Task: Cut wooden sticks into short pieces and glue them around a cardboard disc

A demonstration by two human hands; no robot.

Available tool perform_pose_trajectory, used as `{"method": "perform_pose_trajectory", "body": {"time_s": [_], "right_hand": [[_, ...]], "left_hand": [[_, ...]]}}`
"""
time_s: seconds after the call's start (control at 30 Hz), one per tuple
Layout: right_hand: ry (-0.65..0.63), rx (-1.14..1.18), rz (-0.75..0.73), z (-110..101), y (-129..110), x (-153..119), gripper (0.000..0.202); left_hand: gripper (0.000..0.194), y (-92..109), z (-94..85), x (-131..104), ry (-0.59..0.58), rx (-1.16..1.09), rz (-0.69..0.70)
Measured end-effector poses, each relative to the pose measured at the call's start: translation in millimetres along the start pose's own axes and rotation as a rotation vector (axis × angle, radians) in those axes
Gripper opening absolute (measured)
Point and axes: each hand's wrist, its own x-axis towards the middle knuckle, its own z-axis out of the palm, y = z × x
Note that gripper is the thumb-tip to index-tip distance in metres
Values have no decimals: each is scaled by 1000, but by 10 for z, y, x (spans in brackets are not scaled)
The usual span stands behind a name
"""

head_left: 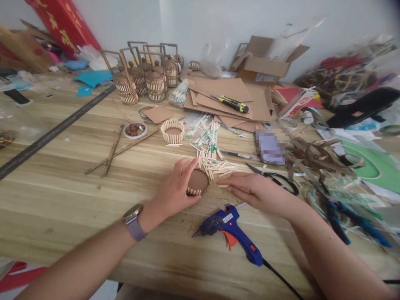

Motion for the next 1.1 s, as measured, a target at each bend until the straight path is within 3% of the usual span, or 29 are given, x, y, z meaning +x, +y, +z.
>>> {"method": "perform_pose_trajectory", "body": {"time_s": [0.17, 0.47, 0.77, 1.1], "right_hand": [[58, 118, 10, 113, -165, 147, 12], [70, 59, -122, 227, -126, 229, 21], [161, 8, -91, 448, -133, 288, 18], [166, -19, -133, 502, -129, 307, 17]], "left_hand": [[104, -8, 11, -1, 7, -13, -1], [109, -23, 34, 7, 20, -41, 37], [105, -29, 41, 4, 24, -54, 42], [104, -33, 56, 5, 39, -31, 56]]}}
